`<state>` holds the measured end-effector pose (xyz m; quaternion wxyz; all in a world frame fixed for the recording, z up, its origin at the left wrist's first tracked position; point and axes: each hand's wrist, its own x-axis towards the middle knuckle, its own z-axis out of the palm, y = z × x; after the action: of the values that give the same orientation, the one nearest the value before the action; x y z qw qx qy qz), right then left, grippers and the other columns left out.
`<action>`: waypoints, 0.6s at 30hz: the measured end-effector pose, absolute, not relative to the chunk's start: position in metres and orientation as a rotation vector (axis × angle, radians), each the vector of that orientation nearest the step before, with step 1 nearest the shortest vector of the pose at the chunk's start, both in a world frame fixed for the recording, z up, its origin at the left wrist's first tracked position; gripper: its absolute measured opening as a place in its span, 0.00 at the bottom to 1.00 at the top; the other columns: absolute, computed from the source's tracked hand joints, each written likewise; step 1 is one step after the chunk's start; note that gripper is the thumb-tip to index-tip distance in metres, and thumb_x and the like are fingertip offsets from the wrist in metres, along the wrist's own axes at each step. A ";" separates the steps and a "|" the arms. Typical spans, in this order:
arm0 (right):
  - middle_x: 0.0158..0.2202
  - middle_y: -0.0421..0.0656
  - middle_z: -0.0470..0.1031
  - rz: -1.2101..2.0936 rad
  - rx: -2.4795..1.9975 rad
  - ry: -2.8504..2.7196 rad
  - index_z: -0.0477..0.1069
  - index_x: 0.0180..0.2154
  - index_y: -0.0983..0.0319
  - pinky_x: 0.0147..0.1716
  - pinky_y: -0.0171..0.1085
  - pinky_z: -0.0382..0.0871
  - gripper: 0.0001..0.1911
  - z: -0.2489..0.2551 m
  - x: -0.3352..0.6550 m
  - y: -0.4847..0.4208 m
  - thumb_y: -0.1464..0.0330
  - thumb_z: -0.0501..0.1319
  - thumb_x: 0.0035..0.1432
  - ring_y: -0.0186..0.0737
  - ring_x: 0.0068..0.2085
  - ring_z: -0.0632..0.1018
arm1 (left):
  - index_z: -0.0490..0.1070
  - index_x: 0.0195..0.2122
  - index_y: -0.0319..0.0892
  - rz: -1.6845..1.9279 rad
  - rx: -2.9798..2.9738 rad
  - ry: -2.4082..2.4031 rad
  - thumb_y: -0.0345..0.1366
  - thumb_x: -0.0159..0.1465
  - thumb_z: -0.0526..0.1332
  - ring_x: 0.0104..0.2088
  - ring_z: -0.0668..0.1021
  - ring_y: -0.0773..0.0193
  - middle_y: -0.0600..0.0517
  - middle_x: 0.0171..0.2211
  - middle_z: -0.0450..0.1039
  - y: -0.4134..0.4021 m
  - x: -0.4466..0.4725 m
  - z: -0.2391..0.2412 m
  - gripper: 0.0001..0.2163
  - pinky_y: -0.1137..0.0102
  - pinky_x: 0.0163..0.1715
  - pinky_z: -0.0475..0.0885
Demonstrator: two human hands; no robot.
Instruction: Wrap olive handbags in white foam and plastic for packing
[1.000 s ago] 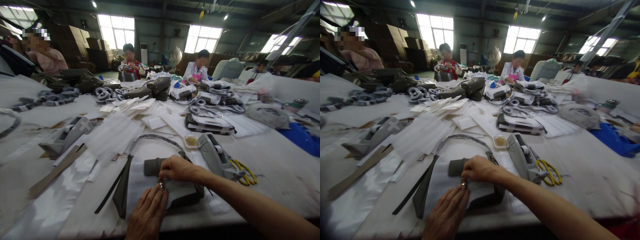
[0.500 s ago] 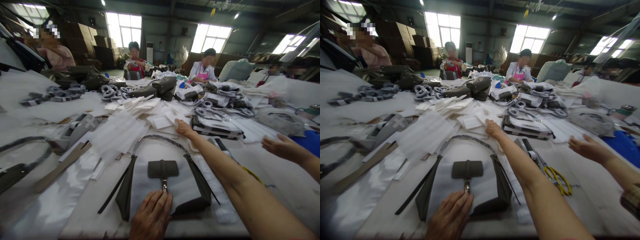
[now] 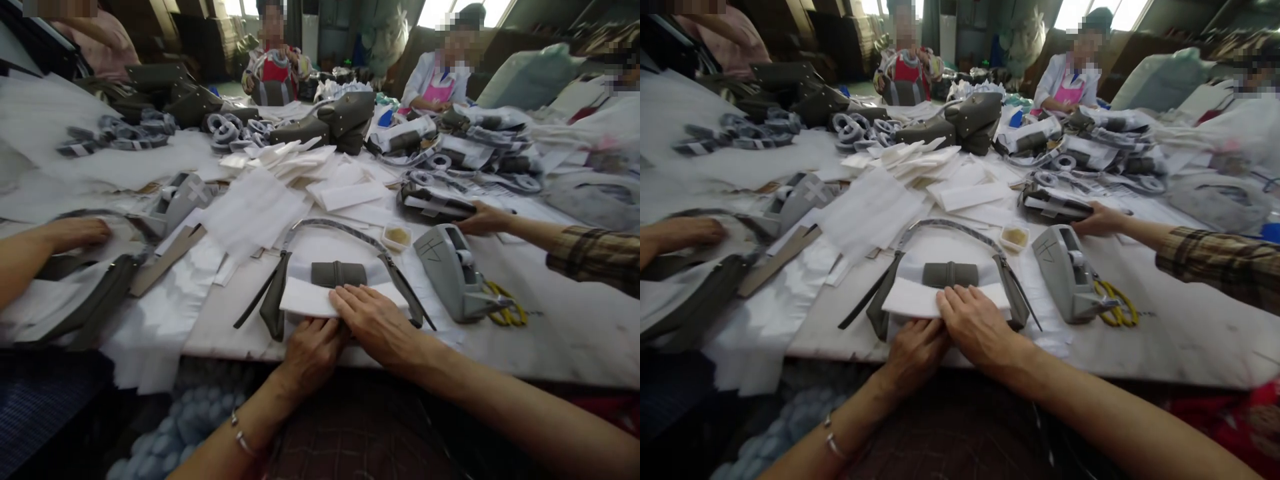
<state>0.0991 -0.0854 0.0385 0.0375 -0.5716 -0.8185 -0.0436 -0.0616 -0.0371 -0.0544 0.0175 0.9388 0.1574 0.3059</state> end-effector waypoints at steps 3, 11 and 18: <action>0.55 0.58 0.74 -0.193 -1.806 -2.478 0.68 0.56 0.73 0.52 0.52 0.72 0.22 0.024 0.106 -0.096 0.79 0.52 0.61 0.55 0.54 0.76 | 0.72 0.53 0.38 0.981 2.902 0.455 0.29 0.70 0.52 0.39 0.78 0.57 0.46 0.41 0.78 -0.037 -0.063 -0.054 0.14 0.62 0.39 0.73; 0.64 0.53 0.64 0.052 -1.886 -2.478 0.60 0.64 0.67 0.60 0.58 0.63 0.31 0.020 0.121 -0.101 0.80 0.52 0.59 0.56 0.62 0.68 | 0.72 0.52 0.37 1.104 2.868 0.372 0.27 0.71 0.52 0.41 0.80 0.59 0.46 0.42 0.79 -0.035 -0.068 -0.054 0.13 0.64 0.42 0.74; 0.64 0.52 0.65 -0.089 -1.814 -2.365 0.63 0.62 0.67 0.63 0.59 0.57 0.24 0.005 0.104 -0.095 0.77 0.51 0.65 0.55 0.64 0.66 | 0.73 0.50 0.37 1.086 2.863 0.361 0.28 0.70 0.53 0.42 0.80 0.58 0.44 0.42 0.79 -0.034 -0.066 -0.051 0.12 0.63 0.43 0.77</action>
<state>0.1041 -0.0951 0.0054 0.0795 -0.6064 -0.7906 -0.0297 -0.0656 -0.0335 -0.0507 0.0289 0.9282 0.1171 0.3520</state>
